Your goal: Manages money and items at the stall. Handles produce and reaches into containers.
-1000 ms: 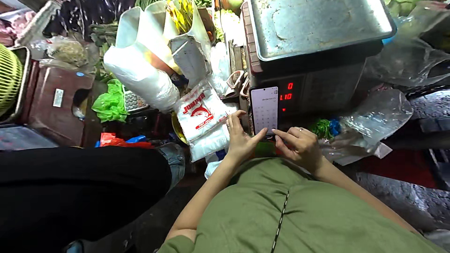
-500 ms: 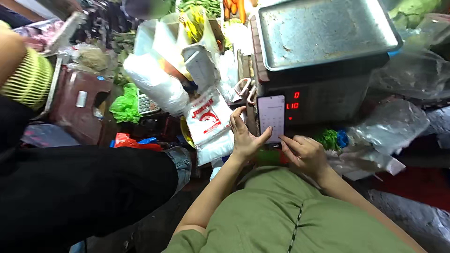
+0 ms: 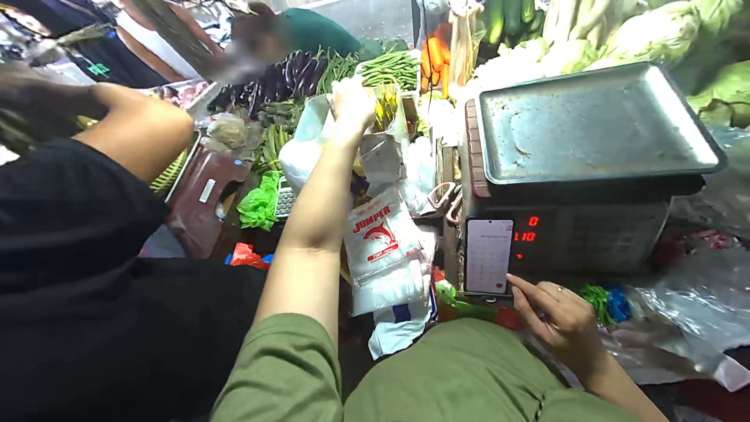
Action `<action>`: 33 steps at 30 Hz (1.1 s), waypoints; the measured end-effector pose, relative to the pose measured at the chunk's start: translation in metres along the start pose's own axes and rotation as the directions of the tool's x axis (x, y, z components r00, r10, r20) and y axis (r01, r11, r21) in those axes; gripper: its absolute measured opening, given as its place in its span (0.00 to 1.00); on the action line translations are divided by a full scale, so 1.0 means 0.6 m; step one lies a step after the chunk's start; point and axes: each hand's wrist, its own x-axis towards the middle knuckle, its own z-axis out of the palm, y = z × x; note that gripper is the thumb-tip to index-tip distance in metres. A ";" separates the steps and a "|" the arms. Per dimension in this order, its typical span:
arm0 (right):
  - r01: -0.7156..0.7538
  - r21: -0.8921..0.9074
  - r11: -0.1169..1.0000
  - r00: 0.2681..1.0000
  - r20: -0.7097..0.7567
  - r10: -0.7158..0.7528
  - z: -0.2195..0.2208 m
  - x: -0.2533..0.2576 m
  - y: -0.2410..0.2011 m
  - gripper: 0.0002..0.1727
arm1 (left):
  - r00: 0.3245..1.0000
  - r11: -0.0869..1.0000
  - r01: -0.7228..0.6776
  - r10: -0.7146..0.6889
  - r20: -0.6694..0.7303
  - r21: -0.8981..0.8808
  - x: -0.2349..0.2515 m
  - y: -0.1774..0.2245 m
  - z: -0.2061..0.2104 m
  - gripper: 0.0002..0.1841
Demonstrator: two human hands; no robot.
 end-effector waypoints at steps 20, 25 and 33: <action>-0.304 -0.215 0.928 0.949 -0.152 0.276 -0.050 -0.027 0.029 0.21 | 0.807 0.765 -0.512 0.584 0.087 -0.392 0.225 0.358 0.018 0.29; -0.408 -0.291 0.865 0.913 -0.156 0.378 -0.069 -0.049 0.026 0.22 | 0.720 0.726 -0.639 0.681 0.138 -0.254 0.279 0.387 0.096 0.36; -0.468 -0.335 0.818 0.882 -0.228 0.412 -0.074 -0.056 0.029 0.22 | 0.834 0.829 -0.544 0.552 0.026 -0.131 0.360 0.348 0.148 0.27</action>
